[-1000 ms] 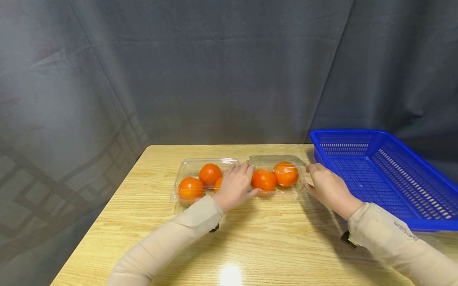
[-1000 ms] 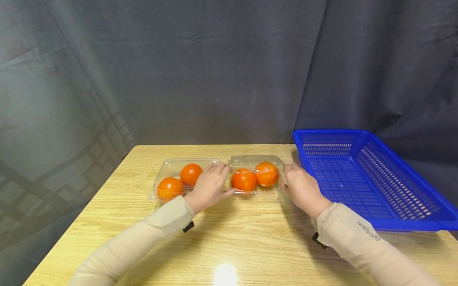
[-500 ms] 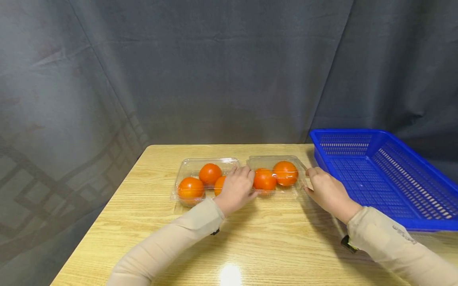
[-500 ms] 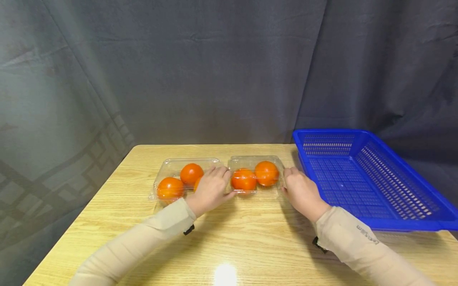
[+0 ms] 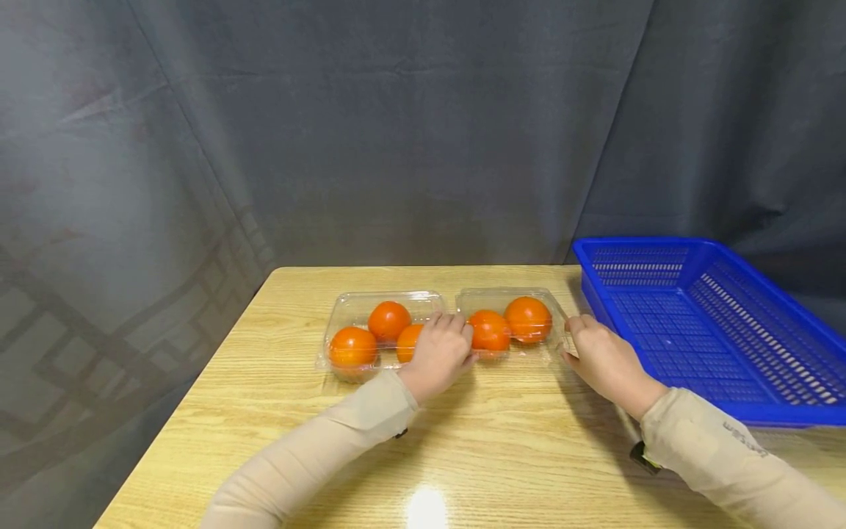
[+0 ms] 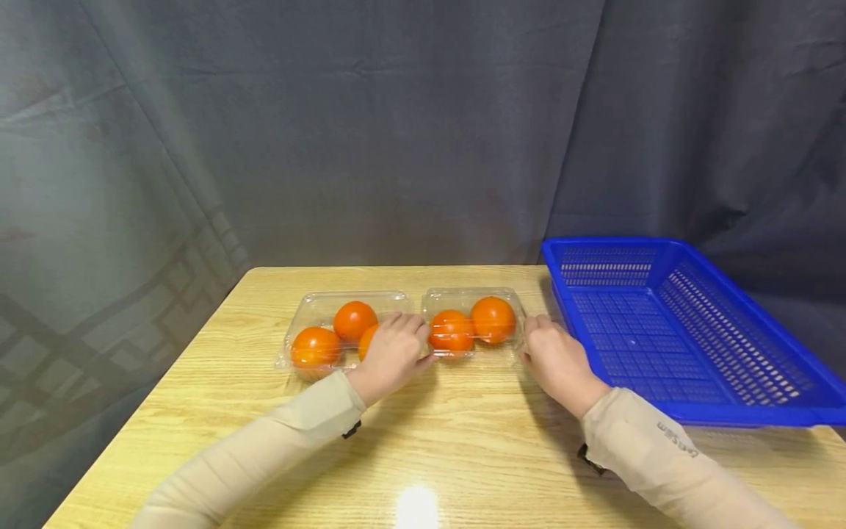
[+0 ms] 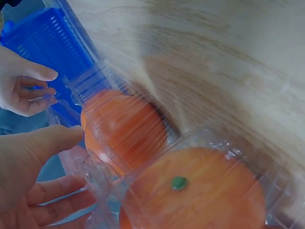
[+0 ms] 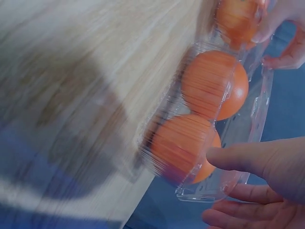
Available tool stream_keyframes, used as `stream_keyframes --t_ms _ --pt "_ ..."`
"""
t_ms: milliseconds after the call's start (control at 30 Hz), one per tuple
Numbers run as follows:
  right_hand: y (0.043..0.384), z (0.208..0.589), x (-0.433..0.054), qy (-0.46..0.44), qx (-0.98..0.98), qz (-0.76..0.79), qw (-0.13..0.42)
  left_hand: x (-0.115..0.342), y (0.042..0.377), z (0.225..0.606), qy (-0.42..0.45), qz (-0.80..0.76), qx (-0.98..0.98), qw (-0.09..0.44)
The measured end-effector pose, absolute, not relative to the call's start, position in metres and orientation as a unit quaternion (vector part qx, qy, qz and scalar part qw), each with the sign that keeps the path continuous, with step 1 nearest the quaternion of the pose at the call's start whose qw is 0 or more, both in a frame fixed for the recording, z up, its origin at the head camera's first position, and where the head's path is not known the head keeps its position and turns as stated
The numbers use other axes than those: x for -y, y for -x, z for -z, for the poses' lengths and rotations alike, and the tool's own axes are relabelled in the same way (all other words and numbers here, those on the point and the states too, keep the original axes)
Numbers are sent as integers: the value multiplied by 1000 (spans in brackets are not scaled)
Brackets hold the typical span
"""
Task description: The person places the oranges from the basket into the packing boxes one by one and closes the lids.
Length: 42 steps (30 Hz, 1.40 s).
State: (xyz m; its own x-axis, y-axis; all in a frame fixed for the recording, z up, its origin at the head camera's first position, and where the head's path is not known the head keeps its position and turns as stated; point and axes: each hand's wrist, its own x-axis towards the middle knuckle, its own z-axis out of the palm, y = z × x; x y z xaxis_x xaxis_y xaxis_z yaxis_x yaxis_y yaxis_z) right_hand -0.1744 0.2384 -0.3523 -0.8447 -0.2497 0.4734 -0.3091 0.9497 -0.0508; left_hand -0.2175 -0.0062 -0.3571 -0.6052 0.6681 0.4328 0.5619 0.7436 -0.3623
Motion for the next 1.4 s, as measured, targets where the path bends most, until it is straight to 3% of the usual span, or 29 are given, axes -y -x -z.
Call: stream_keyframes --t_ms 1133,1400 --pt "171 375 -236 -111 965 -51 232 2 213 370 351 -111 881 299" --pt "171 378 -235 -110 962 -24 248 0 211 372 347 -140 884 280"
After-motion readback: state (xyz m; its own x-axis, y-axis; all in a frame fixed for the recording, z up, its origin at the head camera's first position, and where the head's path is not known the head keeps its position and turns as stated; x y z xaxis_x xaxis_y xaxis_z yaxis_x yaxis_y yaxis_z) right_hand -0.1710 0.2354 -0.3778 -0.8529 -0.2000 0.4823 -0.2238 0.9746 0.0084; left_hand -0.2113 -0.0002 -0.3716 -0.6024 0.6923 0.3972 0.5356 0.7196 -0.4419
